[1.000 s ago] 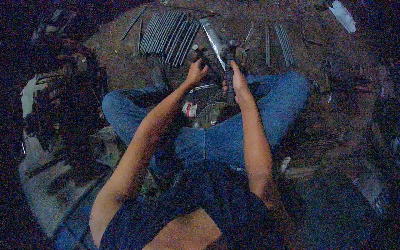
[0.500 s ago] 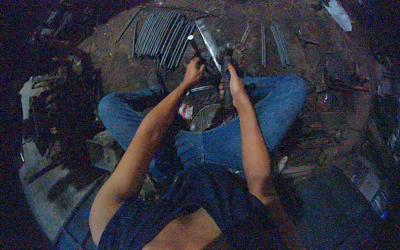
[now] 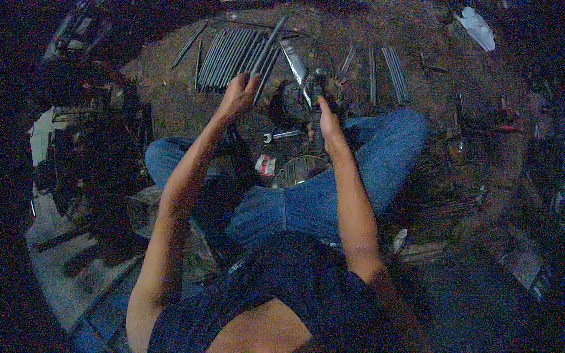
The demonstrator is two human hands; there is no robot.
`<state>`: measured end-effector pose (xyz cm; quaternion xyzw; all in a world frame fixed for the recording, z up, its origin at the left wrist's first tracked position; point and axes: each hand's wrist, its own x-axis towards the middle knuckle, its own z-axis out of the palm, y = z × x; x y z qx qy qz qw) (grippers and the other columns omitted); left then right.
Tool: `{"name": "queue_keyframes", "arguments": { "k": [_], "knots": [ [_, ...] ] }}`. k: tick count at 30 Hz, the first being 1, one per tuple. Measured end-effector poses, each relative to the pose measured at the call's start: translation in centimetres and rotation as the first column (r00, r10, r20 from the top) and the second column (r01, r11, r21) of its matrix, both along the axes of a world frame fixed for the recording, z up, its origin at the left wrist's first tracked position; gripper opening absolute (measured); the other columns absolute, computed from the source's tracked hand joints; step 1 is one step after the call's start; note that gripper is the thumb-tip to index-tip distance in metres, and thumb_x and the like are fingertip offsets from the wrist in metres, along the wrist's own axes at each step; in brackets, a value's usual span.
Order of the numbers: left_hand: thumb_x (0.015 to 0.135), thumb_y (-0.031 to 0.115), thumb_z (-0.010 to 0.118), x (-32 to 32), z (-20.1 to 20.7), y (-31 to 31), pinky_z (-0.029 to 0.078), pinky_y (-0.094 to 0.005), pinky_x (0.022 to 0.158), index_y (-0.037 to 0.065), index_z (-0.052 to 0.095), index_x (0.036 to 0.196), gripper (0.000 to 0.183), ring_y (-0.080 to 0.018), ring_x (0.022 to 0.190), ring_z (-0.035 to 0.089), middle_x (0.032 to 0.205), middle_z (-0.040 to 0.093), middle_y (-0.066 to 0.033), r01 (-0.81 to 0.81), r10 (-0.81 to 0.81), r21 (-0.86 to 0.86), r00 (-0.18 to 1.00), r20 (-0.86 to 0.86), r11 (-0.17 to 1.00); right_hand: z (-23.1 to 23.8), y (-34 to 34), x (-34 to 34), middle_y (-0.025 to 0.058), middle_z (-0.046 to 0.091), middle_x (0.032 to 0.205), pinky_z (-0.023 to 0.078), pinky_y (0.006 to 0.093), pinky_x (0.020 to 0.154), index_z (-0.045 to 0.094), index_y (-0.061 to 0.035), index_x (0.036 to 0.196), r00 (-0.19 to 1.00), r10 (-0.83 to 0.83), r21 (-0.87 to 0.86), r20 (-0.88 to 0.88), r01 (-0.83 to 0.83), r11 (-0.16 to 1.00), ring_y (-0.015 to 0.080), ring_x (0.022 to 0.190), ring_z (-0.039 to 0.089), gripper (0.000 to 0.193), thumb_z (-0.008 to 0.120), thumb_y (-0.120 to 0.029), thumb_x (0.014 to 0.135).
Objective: Hammering a metal tube to shape or attach a component while sitting on the floor.
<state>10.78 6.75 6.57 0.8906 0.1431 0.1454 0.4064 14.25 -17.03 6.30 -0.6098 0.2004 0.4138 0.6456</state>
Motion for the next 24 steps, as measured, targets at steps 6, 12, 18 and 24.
{"name": "queue_keyframes", "arguments": {
  "k": [6, 12, 18, 24],
  "knots": [
    [0.091, 0.039, 0.049, -5.3, -1.9, -1.6, 0.042, -0.0429, 0.059, -0.008, 0.058, 0.082, 0.049, -0.0338, 0.064, 0.059, 0.065, 0.056, -0.0242, 0.059, -0.128, -0.200, 0.926, -0.356, 0.978, -0.1, 0.1, -0.5, 0.0030, 0.049, 0.056, 0.042, 0.0309, 0.039, 0.052, -0.0070, 0.092, 0.999, 0.007, -0.010, 0.051, -0.006, 1.000, 0.0135, 0.041, 0.047, 0.050, 0.044, -0.056, 0.087],
    [0.091, 0.041, 0.052, -6.6, -5.4, -4.4, 0.037, -0.0372, 0.051, -0.007, 0.059, 0.091, 0.048, -0.0170, 0.053, 0.046, 0.058, 0.051, -0.0118, 0.066, -0.143, -0.203, 0.910, -0.390, 0.977, -0.6, 0.1, -0.7, 0.0045, 0.051, 0.057, 0.043, 0.0305, 0.040, 0.052, -0.0059, 0.086, 0.992, 0.010, -0.099, 0.123, 0.002, 0.995, 0.0143, 0.042, 0.050, 0.048, 0.048, -0.054, 0.086],
    [0.089, 0.040, 0.052, -7.7, -6.9, -5.6, 0.042, -0.0434, 0.057, -0.007, 0.058, 0.084, 0.048, -0.0348, 0.060, 0.058, 0.062, 0.055, -0.0217, 0.055, -0.113, -0.217, 0.958, -0.265, 0.975, -1.4, -0.1, -0.9, 0.0058, 0.053, 0.058, 0.043, 0.0308, 0.040, 0.052, -0.0057, 0.084, 0.989, 0.009, -0.096, 0.149, 0.006, 0.995, 0.0148, 0.043, 0.051, 0.047, 0.050, -0.052, 0.086],
    [0.090, 0.045, 0.048, -8.1, -9.1, -5.8, 0.043, -0.0437, 0.063, -0.007, 0.058, 0.089, 0.053, -0.0377, 0.066, 0.058, 0.067, 0.056, -0.0233, 0.004, -0.135, -0.382, 0.938, -0.318, 0.924, -1.5, -0.1, -0.7, 0.0052, 0.053, 0.057, 0.043, 0.0303, 0.040, 0.052, -0.0066, 0.084, 0.997, 0.009, -0.065, 0.081, -0.004, 0.998, 0.0147, 0.042, 0.051, 0.047, 0.048, -0.053, 0.087]
  ]
}}
